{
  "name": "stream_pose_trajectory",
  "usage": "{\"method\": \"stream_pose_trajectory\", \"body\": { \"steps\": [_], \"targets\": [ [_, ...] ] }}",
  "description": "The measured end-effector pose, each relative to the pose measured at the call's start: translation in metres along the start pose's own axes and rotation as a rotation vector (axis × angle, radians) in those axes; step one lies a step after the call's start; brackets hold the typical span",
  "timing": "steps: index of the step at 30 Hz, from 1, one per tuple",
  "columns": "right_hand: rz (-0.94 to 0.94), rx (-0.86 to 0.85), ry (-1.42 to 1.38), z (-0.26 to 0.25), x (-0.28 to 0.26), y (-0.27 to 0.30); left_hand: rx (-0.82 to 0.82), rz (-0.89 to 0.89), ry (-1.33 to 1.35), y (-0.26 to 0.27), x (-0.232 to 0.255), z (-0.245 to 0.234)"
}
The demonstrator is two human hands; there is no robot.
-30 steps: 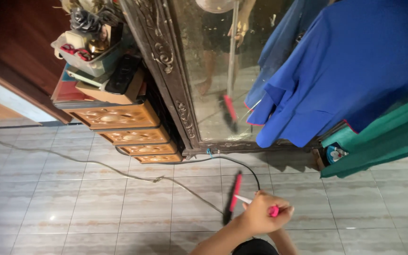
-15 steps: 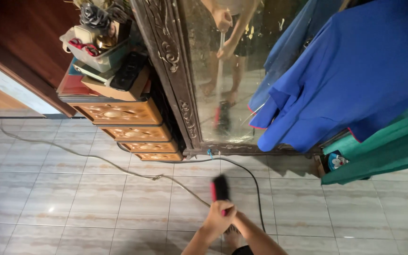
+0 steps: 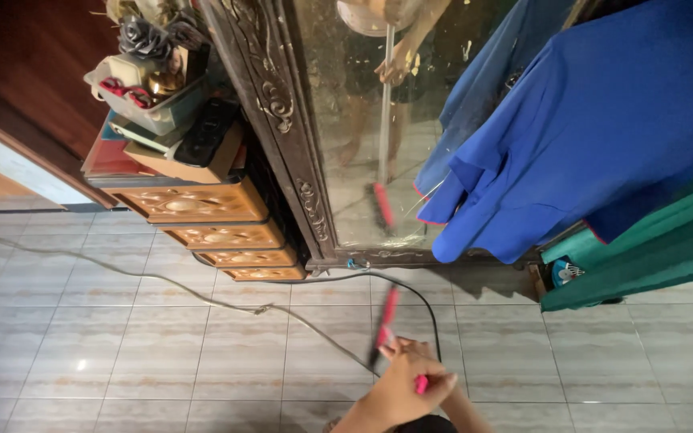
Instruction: The recorder is sweeping the tiled floor of a house using a broom, moving through different areas.
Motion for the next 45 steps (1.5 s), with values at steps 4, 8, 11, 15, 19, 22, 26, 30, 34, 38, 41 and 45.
{"method": "stream_pose_trajectory", "body": {
  "steps": [4, 8, 11, 15, 19, 22, 26, 30, 34, 38, 41, 45],
  "targets": [
    [-0.142, -0.107, 0.976, -0.04, 0.038, 0.012, -0.006, 0.072, -0.025, -0.003, -0.025, -0.01],
    [-0.226, -0.187, 1.703, -0.075, 0.115, 0.019, 0.096, -0.261, 0.091, 0.001, -0.111, -0.001],
    [0.469, -0.09, 1.434, -0.062, 0.1, -0.006, 0.05, -0.24, -0.064, 0.003, -0.151, 0.011],
    [-0.153, -0.374, 0.249, -0.002, 0.049, -0.027, -0.079, -0.373, -0.399, 0.004, -0.173, 0.041],
    [-0.122, 0.026, 1.059, -0.014, 0.081, 0.0, -0.068, -0.259, -0.247, 0.018, -0.134, 0.063],
    [0.285, -0.044, 1.004, -0.016, 0.063, -0.001, -0.325, -0.298, -0.402, 0.0, -0.049, 0.061],
    [0.572, -0.047, 0.926, 0.018, -0.006, 0.024, -0.565, -0.411, -0.736, -0.01, 0.032, 0.043],
    [-0.311, 0.17, 1.035, 0.048, -0.073, 0.05, -0.44, -0.071, -0.192, -0.004, 0.039, 0.046],
    [0.042, 0.328, 0.901, -0.004, -0.022, 0.069, -0.244, 0.114, 0.035, 0.005, -0.004, 0.046],
    [0.309, 0.399, 0.8, -0.053, 0.025, 0.069, -0.116, -0.048, 0.142, 0.005, -0.027, 0.031],
    [0.166, 0.196, 0.684, -0.023, 0.025, 0.034, -0.093, -0.37, 0.003, 0.016, -0.083, 0.034],
    [-0.011, -0.046, 0.528, -0.056, 0.128, 0.046, 0.061, -0.311, -0.121, 0.014, -0.121, 0.035]
  ]
}}
Point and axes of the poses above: each hand's wrist, its own y-axis away from the middle knuckle, its own z-axis out of the palm, x = y × z, the point moved 4 cm from there along -y, towards the middle knuckle, and after that the axes turned 4 degrees about -z, right-handed, at the moved point
